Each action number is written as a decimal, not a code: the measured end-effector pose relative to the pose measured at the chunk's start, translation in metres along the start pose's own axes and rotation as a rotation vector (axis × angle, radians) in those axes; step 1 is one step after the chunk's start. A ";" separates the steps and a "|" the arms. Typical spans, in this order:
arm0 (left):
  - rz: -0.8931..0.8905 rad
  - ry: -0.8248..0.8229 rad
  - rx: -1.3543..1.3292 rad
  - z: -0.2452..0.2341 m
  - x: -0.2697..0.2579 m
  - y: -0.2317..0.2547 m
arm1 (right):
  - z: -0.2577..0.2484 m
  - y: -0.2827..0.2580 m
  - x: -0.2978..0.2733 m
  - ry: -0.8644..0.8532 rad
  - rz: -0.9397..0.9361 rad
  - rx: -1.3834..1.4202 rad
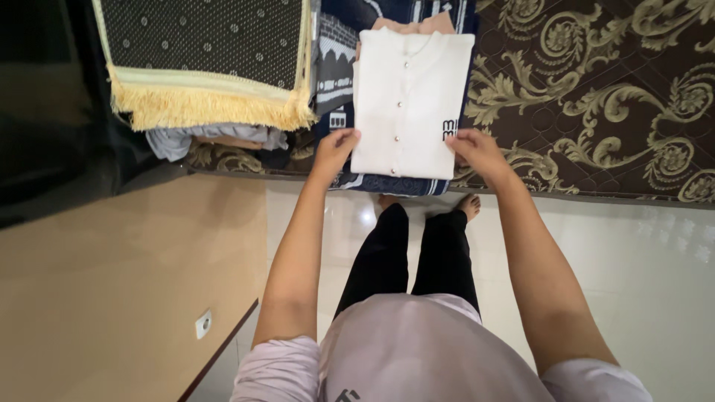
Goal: The person folds several garments on a bed, including a white long-sleeved shirt, a white t-shirt, and a beige cardigan. Each item is smoothed, folded into a compact rectangle, and placed on a growing stack.
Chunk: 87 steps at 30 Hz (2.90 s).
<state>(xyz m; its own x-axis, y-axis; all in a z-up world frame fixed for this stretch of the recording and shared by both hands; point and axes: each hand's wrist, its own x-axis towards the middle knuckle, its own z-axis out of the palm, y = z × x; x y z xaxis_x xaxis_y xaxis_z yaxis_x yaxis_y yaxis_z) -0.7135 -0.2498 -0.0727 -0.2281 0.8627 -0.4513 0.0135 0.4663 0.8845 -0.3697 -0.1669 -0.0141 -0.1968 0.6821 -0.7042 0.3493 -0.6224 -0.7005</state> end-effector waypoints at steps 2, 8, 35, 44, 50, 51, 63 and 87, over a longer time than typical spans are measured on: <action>0.101 0.073 0.166 0.008 0.015 0.016 | 0.006 -0.015 0.018 0.050 -0.010 0.007; 0.129 0.208 0.546 0.032 0.044 0.071 | 0.024 -0.029 0.063 0.176 -0.213 0.195; 0.287 0.115 0.195 0.042 0.107 0.061 | 0.025 -0.067 0.064 0.233 -0.265 0.464; 0.295 0.220 -0.118 0.055 0.108 0.032 | 0.029 -0.037 0.080 0.295 -0.402 0.363; 0.198 0.251 -0.017 0.040 0.044 0.013 | 0.037 0.005 0.037 0.230 -0.296 0.276; 0.174 0.263 0.033 0.038 0.028 0.007 | 0.037 0.015 0.025 0.215 -0.258 0.223; 0.117 0.200 0.127 0.015 -0.059 -0.030 | 0.033 0.050 -0.016 0.135 -0.216 0.171; 0.147 0.278 0.120 0.005 -0.068 -0.043 | 0.016 0.105 -0.017 0.134 -0.060 0.009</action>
<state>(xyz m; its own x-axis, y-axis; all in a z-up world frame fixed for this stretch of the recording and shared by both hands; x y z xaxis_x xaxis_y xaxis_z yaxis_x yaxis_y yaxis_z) -0.6938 -0.3276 -0.0805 -0.4716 0.8439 -0.2557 0.1767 0.3745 0.9103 -0.3441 -0.2500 -0.0771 -0.0925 0.7632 -0.6395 0.3321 -0.5818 -0.7424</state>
